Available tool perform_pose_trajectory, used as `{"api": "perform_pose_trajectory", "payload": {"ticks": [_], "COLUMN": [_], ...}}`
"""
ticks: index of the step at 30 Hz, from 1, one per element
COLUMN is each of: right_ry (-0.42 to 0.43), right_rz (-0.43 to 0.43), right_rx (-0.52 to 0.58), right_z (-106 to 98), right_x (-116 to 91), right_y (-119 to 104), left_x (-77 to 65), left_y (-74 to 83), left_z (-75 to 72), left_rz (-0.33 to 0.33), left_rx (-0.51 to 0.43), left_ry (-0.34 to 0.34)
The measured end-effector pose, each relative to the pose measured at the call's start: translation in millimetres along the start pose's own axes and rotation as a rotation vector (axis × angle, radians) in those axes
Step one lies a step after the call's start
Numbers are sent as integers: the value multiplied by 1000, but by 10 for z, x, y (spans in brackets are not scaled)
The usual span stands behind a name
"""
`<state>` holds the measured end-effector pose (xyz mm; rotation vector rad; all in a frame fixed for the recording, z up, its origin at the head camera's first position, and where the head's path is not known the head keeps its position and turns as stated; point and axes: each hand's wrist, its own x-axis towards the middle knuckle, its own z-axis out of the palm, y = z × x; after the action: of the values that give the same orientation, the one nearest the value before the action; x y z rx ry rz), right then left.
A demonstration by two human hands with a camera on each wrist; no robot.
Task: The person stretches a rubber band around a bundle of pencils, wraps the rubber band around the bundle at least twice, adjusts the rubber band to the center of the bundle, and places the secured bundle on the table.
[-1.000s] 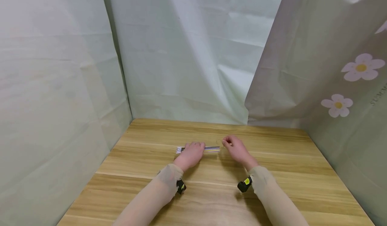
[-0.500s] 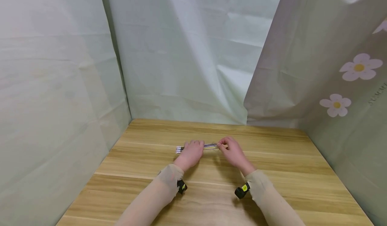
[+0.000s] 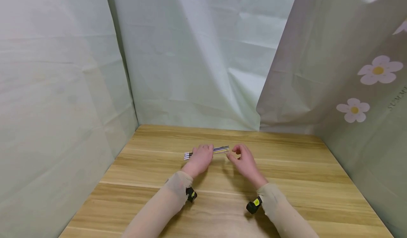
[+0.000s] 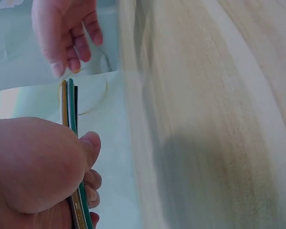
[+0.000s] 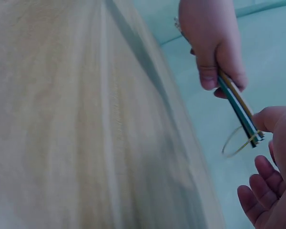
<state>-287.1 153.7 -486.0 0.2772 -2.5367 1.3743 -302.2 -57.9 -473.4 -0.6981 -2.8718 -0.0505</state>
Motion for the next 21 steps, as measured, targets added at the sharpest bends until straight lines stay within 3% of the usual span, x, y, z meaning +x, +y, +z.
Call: {"api": "perform_pose_trajectory", "payload": {"ticks": [4, 8, 12, 18, 21], "right_ry": [-29, -41, -37, -50, -54], "right_rz": [35, -14, -149, -453, -505], "right_rx": [21, 50, -13, -224, -261], "right_z": [61, 121, 168, 193, 193], "right_x": [-26, -51, -79, -104, -99], "right_y": [41, 77, 83, 38, 27], "left_x": [-4, 0, 7, 3, 5], "left_y": [20, 34, 35, 40, 47], "left_z": [-51, -70, -94, -164, -188], "left_rz": [-18, -19, -38, -24, 12], "left_rx": [-66, -123, -150, -192, -224], "left_ry": [-18, -31, -35, -50, -71]}}
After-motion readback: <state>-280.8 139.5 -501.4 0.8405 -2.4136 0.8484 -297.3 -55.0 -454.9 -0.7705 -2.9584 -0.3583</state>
